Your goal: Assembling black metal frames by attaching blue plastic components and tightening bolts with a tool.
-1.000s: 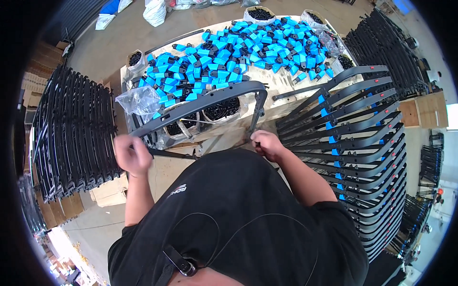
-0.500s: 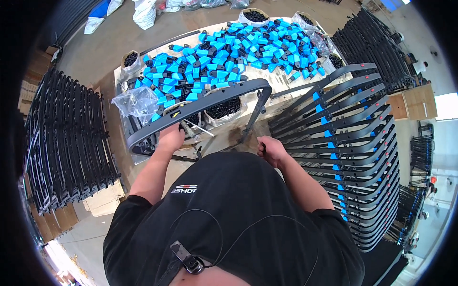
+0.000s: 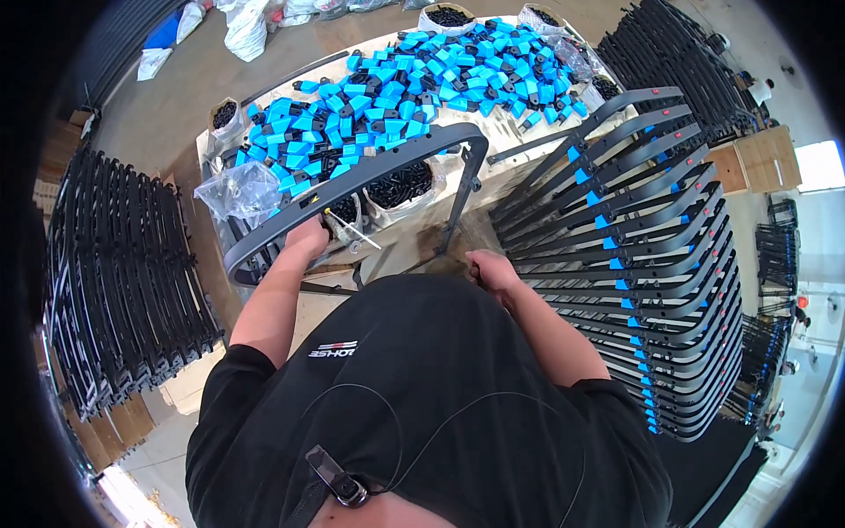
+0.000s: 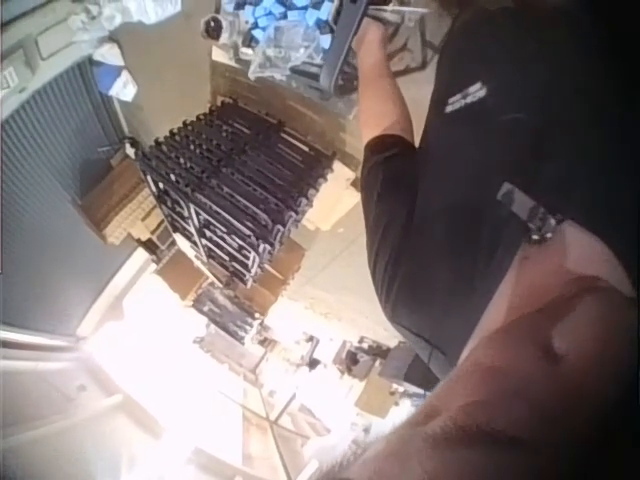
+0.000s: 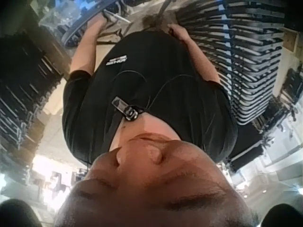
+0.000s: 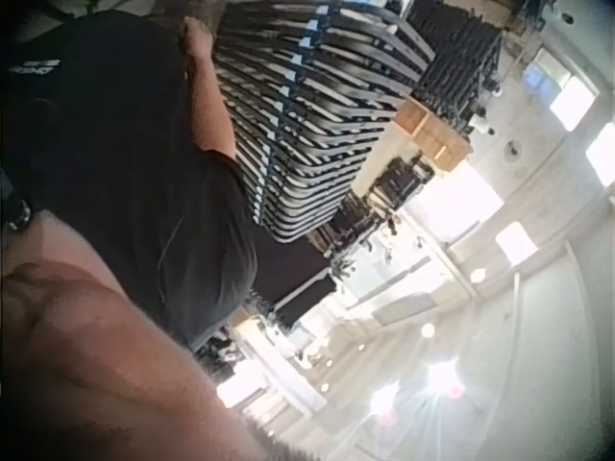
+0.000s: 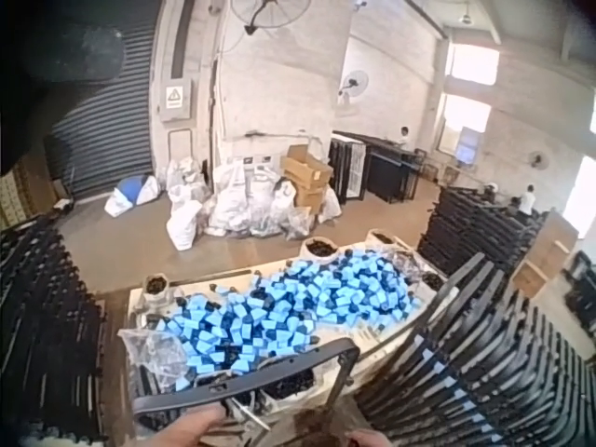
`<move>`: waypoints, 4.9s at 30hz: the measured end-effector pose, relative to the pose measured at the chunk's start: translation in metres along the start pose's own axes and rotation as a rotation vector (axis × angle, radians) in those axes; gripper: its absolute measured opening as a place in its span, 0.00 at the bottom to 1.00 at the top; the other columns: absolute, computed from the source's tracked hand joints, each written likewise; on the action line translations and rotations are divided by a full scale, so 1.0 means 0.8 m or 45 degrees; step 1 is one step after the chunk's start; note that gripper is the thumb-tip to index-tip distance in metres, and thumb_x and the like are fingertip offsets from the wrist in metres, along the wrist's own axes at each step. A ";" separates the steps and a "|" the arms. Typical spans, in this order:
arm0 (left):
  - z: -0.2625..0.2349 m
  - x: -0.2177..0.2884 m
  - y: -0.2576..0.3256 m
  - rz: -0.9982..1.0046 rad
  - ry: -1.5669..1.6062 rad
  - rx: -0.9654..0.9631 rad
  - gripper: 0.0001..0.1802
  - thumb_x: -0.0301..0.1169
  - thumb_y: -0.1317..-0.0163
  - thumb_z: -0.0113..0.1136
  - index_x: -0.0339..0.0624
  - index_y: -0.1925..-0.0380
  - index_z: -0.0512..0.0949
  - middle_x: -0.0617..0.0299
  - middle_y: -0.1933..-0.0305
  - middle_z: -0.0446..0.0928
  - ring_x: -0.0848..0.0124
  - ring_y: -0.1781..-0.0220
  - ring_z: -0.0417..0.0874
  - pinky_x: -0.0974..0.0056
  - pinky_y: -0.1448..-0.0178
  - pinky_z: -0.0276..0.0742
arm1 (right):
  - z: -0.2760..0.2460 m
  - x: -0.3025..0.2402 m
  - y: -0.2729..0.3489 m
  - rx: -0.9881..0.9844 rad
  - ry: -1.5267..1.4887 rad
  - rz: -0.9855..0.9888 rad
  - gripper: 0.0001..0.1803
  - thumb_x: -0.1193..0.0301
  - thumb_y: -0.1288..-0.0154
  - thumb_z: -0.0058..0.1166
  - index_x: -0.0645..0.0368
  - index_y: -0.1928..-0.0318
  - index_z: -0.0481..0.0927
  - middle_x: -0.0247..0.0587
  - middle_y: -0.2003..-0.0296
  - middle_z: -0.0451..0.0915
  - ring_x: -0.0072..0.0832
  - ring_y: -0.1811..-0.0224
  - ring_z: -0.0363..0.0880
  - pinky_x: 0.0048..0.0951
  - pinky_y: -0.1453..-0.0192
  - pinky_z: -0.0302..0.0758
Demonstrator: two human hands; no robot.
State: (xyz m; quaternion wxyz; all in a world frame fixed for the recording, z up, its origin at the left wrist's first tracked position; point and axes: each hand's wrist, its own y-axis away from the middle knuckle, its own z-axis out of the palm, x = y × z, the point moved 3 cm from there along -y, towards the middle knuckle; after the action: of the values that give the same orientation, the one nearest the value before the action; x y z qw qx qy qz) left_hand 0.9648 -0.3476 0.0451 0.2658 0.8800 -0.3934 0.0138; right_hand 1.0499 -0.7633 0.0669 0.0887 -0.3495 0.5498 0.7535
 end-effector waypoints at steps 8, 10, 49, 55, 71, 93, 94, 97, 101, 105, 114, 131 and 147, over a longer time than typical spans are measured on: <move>-0.007 0.016 0.007 0.092 -0.130 0.173 0.16 0.30 0.41 0.57 0.40 0.53 0.83 0.41 0.49 0.83 0.44 0.43 0.82 0.48 0.39 0.77 | -0.014 -0.002 0.006 0.070 -0.251 0.064 0.08 0.66 0.28 0.53 0.51 0.67 0.71 0.28 0.76 0.68 0.23 0.74 0.68 0.27 0.68 0.68; -0.015 0.017 0.004 0.067 -0.108 0.127 0.16 0.31 0.41 0.57 0.40 0.54 0.83 0.40 0.50 0.83 0.44 0.45 0.83 0.47 0.41 0.78 | -0.027 0.002 0.002 0.068 -0.305 0.085 0.08 0.67 0.28 0.53 0.50 0.67 0.71 0.28 0.76 0.68 0.23 0.74 0.68 0.27 0.68 0.68; 0.015 0.217 -0.157 0.391 0.082 0.544 0.22 0.43 0.39 0.63 0.42 0.50 0.83 0.44 0.51 0.83 0.46 0.45 0.82 0.49 0.38 0.76 | -0.126 -0.061 0.013 -0.199 -0.453 -0.009 0.10 0.74 0.29 0.46 0.65 0.54 0.77 0.48 0.63 0.82 0.34 0.72 0.82 0.31 0.73 0.76; 0.051 0.257 -0.243 0.267 -0.180 0.259 0.26 0.51 0.42 0.64 0.44 0.52 0.86 0.46 0.46 0.84 0.44 0.41 0.83 0.45 0.38 0.80 | -0.189 -0.051 0.054 0.067 -0.427 -0.027 0.11 0.69 0.30 0.49 0.62 0.56 0.79 0.38 0.74 0.80 0.25 0.83 0.73 0.25 0.81 0.62; -0.067 0.261 -0.086 0.463 0.649 0.362 0.18 0.41 0.29 0.62 0.33 0.64 0.79 0.53 0.72 0.81 0.68 0.71 0.82 0.61 0.65 0.77 | -0.219 -0.069 0.012 0.021 -0.512 0.002 0.10 0.66 0.25 0.49 0.61 0.58 0.78 0.31 0.82 0.66 0.22 0.85 0.60 0.28 0.80 0.57; 0.120 0.359 0.058 0.140 1.461 -0.862 0.23 0.25 0.34 0.67 0.32 0.42 0.71 0.55 0.51 0.81 0.65 0.51 0.85 0.58 0.45 0.82 | -0.104 -0.155 -0.117 -0.507 -0.360 -0.180 0.11 0.73 0.26 0.53 0.62 0.48 0.81 0.35 0.66 0.80 0.21 0.70 0.75 0.24 0.71 0.68; 0.119 0.362 0.061 0.089 1.499 -0.856 0.22 0.26 0.35 0.69 0.32 0.44 0.73 0.57 0.53 0.82 0.67 0.53 0.85 0.60 0.48 0.82 | -0.106 -0.156 -0.114 -0.474 -0.365 -0.149 0.11 0.72 0.26 0.53 0.62 0.48 0.81 0.35 0.66 0.80 0.21 0.70 0.75 0.24 0.71 0.67; 0.115 0.372 0.072 0.076 1.621 -0.849 0.19 0.31 0.38 0.72 0.34 0.51 0.77 0.62 0.61 0.81 0.74 0.61 0.82 0.66 0.58 0.79 | -0.107 -0.155 -0.109 -0.400 -0.342 -0.082 0.09 0.72 0.27 0.52 0.62 0.51 0.80 0.35 0.68 0.78 0.22 0.72 0.74 0.25 0.72 0.66; 0.117 0.361 0.076 -0.025 1.645 -0.876 0.17 0.29 0.37 0.67 0.34 0.51 0.76 0.57 0.60 0.82 0.68 0.59 0.85 0.62 0.58 0.85 | -0.118 -0.146 -0.112 -0.380 -0.282 -0.044 0.09 0.69 0.30 0.47 0.60 0.62 0.77 0.38 0.74 0.74 0.26 0.77 0.70 0.27 0.75 0.62; 0.125 0.330 0.082 -0.099 1.634 -0.756 0.17 0.29 0.38 0.65 0.32 0.53 0.76 0.55 0.60 0.82 0.65 0.59 0.86 0.59 0.59 0.86 | -0.107 -0.136 -0.106 -0.777 -0.514 0.155 0.11 0.63 0.34 0.45 0.55 0.71 0.68 0.37 0.75 0.70 0.31 0.75 0.68 0.27 0.72 0.62; 0.123 0.274 0.103 -0.111 1.644 -0.730 0.12 0.28 0.36 0.62 0.39 0.54 0.73 0.58 0.58 0.81 0.65 0.57 0.85 0.60 0.55 0.84 | -0.045 -0.147 -0.103 0.163 1.339 -0.816 0.24 0.52 0.26 0.50 0.65 0.65 0.78 0.53 0.74 0.82 0.48 0.70 0.83 0.48 0.61 0.79; 0.114 0.242 0.110 -0.076 1.613 -0.718 0.15 0.28 0.38 0.62 0.34 0.53 0.73 0.55 0.61 0.80 0.67 0.61 0.85 0.61 0.61 0.85 | -0.025 -0.158 -0.085 0.295 1.857 -0.847 0.21 0.60 0.25 0.41 0.68 0.59 0.77 0.61 0.66 0.85 0.55 0.62 0.86 0.52 0.52 0.81; 0.091 0.228 0.111 0.089 1.585 -0.898 0.18 0.36 0.30 0.63 0.31 0.52 0.75 0.50 0.57 0.84 0.64 0.59 0.88 0.61 0.53 0.86 | -0.059 -0.066 -0.057 0.012 0.217 0.040 0.08 0.66 0.26 0.54 0.54 0.64 0.75 0.26 0.79 0.66 0.17 0.84 0.60 0.26 0.81 0.53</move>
State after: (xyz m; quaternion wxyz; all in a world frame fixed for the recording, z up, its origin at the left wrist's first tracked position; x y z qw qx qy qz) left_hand 1.0152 -0.5558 0.0658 0.7088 0.5575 -0.1779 0.3939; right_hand 1.1328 -0.7747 0.0573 0.0312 -0.4033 0.5642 0.7198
